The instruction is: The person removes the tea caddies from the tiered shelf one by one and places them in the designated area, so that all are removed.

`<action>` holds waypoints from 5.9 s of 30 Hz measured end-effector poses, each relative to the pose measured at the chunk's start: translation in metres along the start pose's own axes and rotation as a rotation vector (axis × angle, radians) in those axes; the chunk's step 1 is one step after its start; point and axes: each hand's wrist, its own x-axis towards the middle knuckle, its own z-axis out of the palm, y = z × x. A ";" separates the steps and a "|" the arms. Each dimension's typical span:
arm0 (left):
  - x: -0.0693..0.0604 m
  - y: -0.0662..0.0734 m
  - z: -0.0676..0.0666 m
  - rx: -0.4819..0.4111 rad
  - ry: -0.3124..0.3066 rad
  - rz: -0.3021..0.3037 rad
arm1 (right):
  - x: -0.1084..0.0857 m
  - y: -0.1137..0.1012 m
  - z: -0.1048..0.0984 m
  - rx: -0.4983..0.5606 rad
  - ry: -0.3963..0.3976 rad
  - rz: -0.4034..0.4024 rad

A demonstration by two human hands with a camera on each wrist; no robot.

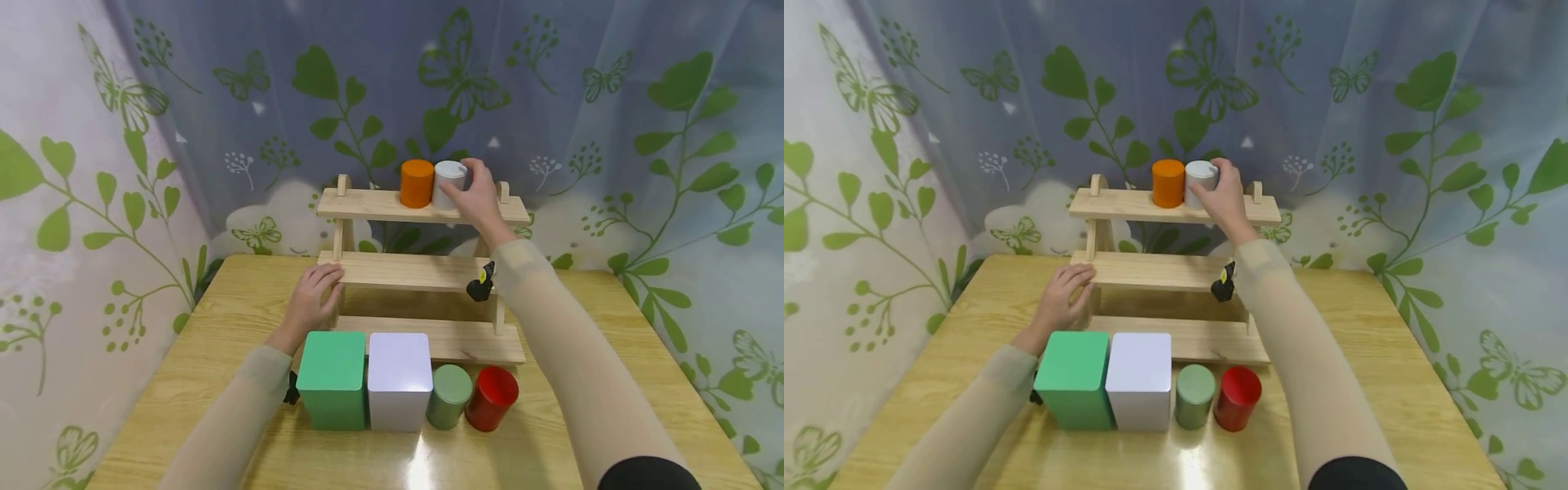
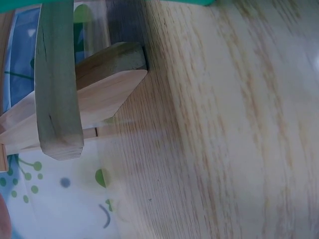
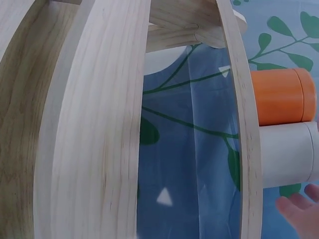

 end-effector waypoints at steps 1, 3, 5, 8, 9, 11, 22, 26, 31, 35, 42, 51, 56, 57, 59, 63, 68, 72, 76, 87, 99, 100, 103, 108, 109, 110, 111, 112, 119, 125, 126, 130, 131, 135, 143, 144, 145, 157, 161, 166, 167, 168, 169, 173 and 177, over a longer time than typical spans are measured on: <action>0.000 0.000 0.000 -0.002 0.002 -0.001 | 0.000 -0.001 0.001 0.004 -0.003 0.003; 0.000 0.001 0.001 -0.007 0.012 0.002 | 0.001 -0.001 0.003 0.008 -0.011 0.007; 0.000 0.001 0.001 -0.010 0.022 0.006 | 0.001 -0.001 0.004 0.016 -0.012 0.010; 0.000 0.002 0.001 -0.014 0.032 0.009 | 0.000 0.000 0.006 0.030 0.002 0.000; 0.001 0.002 0.001 -0.012 0.033 0.010 | 0.000 0.001 0.006 0.035 0.012 -0.011; 0.001 0.002 0.002 -0.010 0.027 0.009 | 0.000 0.003 0.007 0.041 0.026 -0.023; 0.004 0.000 -0.003 -0.005 0.033 0.035 | 0.005 0.004 0.016 0.092 0.070 -0.021; 0.003 0.001 -0.003 0.002 0.024 0.033 | 0.004 0.002 0.016 0.084 0.079 -0.010; 0.002 0.003 -0.003 -0.005 0.015 0.029 | 0.001 0.002 0.015 0.088 0.080 0.001; 0.003 0.003 -0.003 -0.005 0.006 0.029 | -0.001 0.003 0.012 0.098 0.090 -0.006; 0.002 0.004 -0.002 -0.008 0.001 0.009 | -0.004 0.007 0.007 0.124 0.097 -0.032; 0.001 0.000 0.003 -0.005 0.016 0.028 | -0.012 0.007 0.000 0.127 0.106 -0.058; 0.000 0.000 0.003 -0.010 0.005 0.010 | -0.019 0.005 -0.002 0.131 0.109 -0.091; 0.000 0.001 0.002 -0.011 0.001 0.007 | -0.021 0.005 -0.003 0.135 0.107 -0.094; 0.000 0.002 0.001 -0.011 -0.002 0.004 | -0.024 0.003 -0.003 0.142 0.104 -0.100; 0.000 0.002 0.000 -0.006 0.002 0.002 | -0.031 0.001 -0.004 0.169 0.103 -0.107; 0.000 0.001 0.001 -0.007 0.012 0.002 | -0.038 0.001 -0.004 0.200 0.114 -0.131; 0.000 0.001 0.001 -0.011 0.020 0.005 | -0.045 0.003 -0.003 0.199 0.108 -0.133; 0.001 0.002 0.000 -0.014 0.028 0.019 | -0.052 0.005 -0.002 0.187 0.083 -0.125; 0.000 0.001 0.000 0.011 0.013 0.018 | -0.070 0.007 -0.001 0.217 0.088 -0.211; 0.000 0.000 0.002 0.002 0.025 0.018 | -0.097 -0.010 -0.013 0.290 0.074 -0.259; 0.000 0.000 0.002 0.003 0.024 0.018 | -0.101 -0.012 -0.015 0.291 0.071 -0.256; 0.000 0.000 0.002 0.003 0.020 0.017 | -0.109 -0.015 -0.018 0.281 0.063 -0.242; -0.001 0.000 0.004 -0.010 0.034 0.031 | -0.118 -0.015 -0.022 0.281 0.042 -0.246; -0.001 0.000 0.004 -0.011 0.037 0.035 | -0.120 -0.016 -0.023 0.282 0.039 -0.245; -0.001 0.000 0.004 -0.010 0.036 0.036 | -0.121 -0.016 -0.023 0.284 0.036 -0.243; -0.001 0.000 0.004 -0.008 0.036 0.037 | -0.123 -0.016 -0.024 0.287 0.035 -0.238; -0.001 0.000 0.004 -0.007 0.036 0.037 | -0.124 -0.016 -0.024 0.291 0.035 -0.236; 0.000 0.001 0.003 -0.007 0.036 0.031 | -0.135 -0.015 -0.029 0.287 0.045 -0.234; 0.000 0.001 0.003 -0.002 0.036 0.034 | -0.144 -0.013 -0.032 0.304 0.048 -0.248; 0.000 0.001 0.003 -0.002 0.037 0.035 | -0.146 -0.013 -0.033 0.305 0.048 -0.247; 0.000 0.001 0.003 -0.005 0.034 0.036 | -0.151 -0.010 -0.035 0.296 0.056 -0.242; 0.000 0.001 0.003 -0.005 0.031 0.035 | -0.152 -0.010 -0.036 0.297 0.056 -0.241; -0.001 0.001 0.004 -0.013 0.037 0.036 | -0.158 -0.006 -0.039 0.290 0.056 -0.247; -0.001 0.000 0.005 -0.009 0.046 0.035 | -0.169 0.002 -0.046 0.281 0.065 -0.255; -0.001 0.000 0.005 -0.009 0.044 0.033 | -0.170 0.003 -0.047 0.276 0.066 -0.254; -0.001 0.000 0.005 -0.009 0.045 0.033 | -0.172 0.004 -0.048 0.272 0.067 -0.254; 0.000 -0.001 0.005 -0.004 0.051 0.045 | -0.190 0.023 -0.061 0.257 0.087 -0.265; 0.000 -0.002 0.006 -0.008 0.054 0.052 | -0.195 0.029 -0.065 0.252 0.090 -0.261; 0.000 -0.001 0.005 -0.004 0.056 0.055 | -0.203 0.036 -0.069 0.252 0.101 -0.267; -0.001 -0.001 0.005 -0.004 0.056 0.053 | -0.204 0.037 -0.070 0.258 0.103 -0.264; -0.001 -0.001 0.005 -0.005 0.056 0.052 | -0.205 0.038 -0.071 0.262 0.107 -0.261; -0.001 -0.001 0.005 -0.007 0.056 0.051 | -0.206 0.039 -0.072 0.265 0.111 -0.257; 0.000 -0.001 0.005 -0.012 0.057 0.051 | -0.211 0.042 -0.075 0.266 0.120 -0.241; 0.000 -0.001 0.005 -0.019 0.066 0.058 | -0.216 0.045 -0.077 0.254 0.135 -0.229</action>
